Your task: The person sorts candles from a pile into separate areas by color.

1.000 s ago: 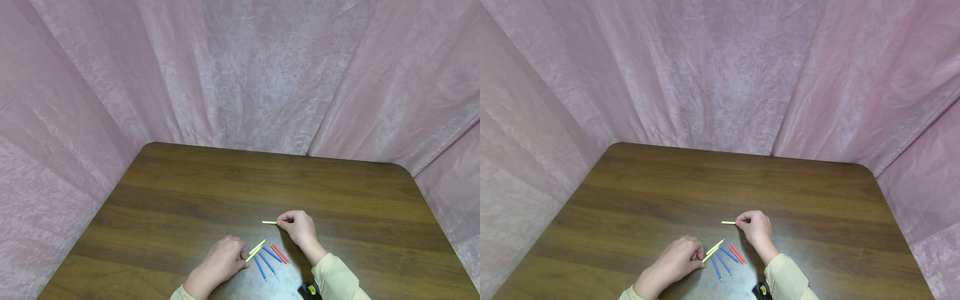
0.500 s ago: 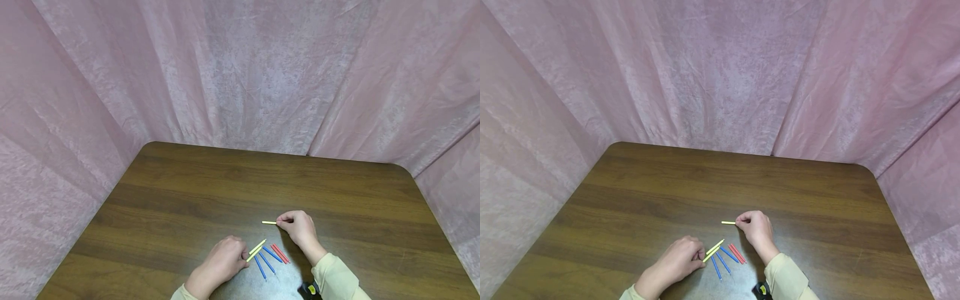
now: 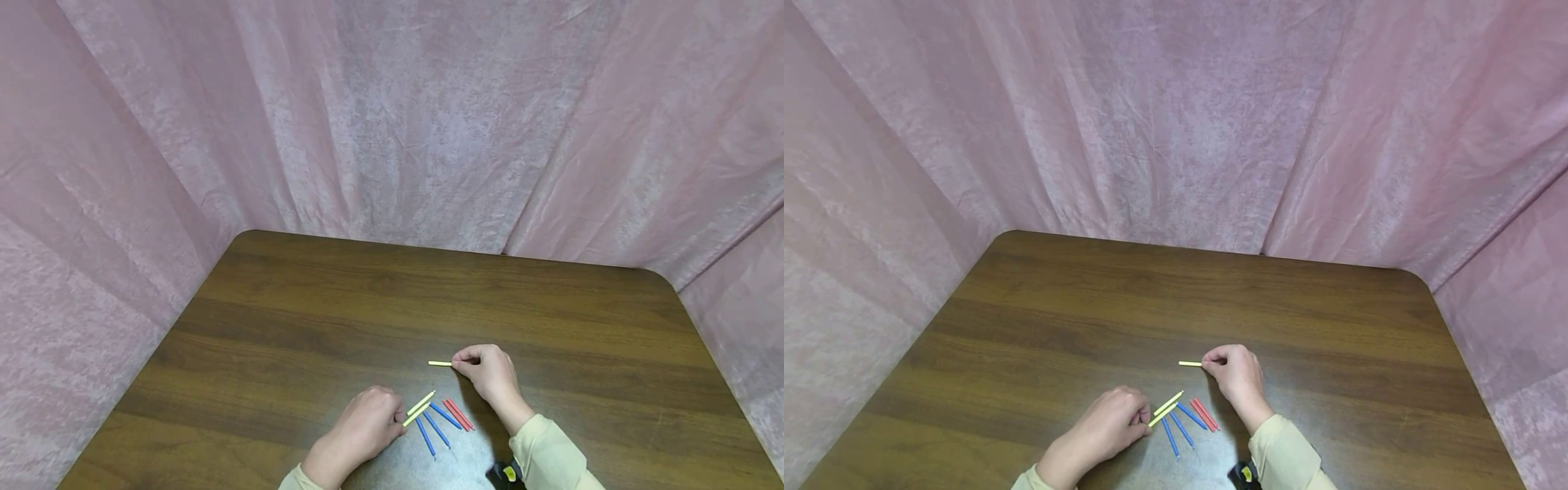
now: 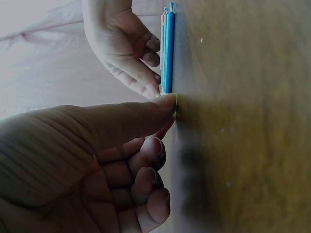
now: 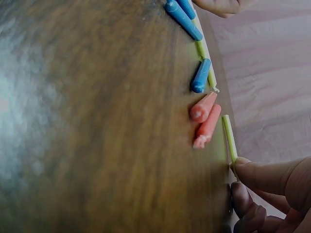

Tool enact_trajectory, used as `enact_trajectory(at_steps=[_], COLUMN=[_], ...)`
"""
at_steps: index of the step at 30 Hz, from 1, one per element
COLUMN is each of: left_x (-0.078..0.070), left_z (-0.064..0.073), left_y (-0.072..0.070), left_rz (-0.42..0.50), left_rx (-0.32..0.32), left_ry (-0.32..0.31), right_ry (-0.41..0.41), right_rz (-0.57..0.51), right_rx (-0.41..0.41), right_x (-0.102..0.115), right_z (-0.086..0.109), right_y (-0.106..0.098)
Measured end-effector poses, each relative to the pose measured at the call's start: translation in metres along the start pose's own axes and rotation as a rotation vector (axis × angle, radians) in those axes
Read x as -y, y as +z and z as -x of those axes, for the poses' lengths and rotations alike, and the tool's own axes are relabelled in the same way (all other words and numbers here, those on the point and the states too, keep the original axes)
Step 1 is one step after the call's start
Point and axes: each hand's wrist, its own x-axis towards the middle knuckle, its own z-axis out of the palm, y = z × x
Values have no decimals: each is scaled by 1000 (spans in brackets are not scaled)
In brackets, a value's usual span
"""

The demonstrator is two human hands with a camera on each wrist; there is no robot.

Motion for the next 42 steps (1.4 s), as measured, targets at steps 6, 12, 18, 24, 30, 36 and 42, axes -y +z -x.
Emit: enact_trajectory(at_steps=[6,12,18,24,30,36,42], left_x=[-1,-1,-2,-3,-3,-3,-4], left_z=[0,2,2,2,2,1,1], left_y=[-1,0,0,-1,-1,1,2], left_rz=[-23,-21,-20,-22,-22,-37,-46], left_rx=[-17,-29,-39,-47,-12,-29,-56], left_ry=[2,-6,-17,-18,-26,-16,-8], right_ry=[-2,-8,-6,-6,0,1,-2], right_rz=[0,2,0,6,7,3,3], right_rx=[1,4,4,6,8,8,5], right_x=[0,0,1,0,0,-1,-1], right_z=[0,0,0,0,0,0,0], right_y=[0,1,0,0,1,1,1])
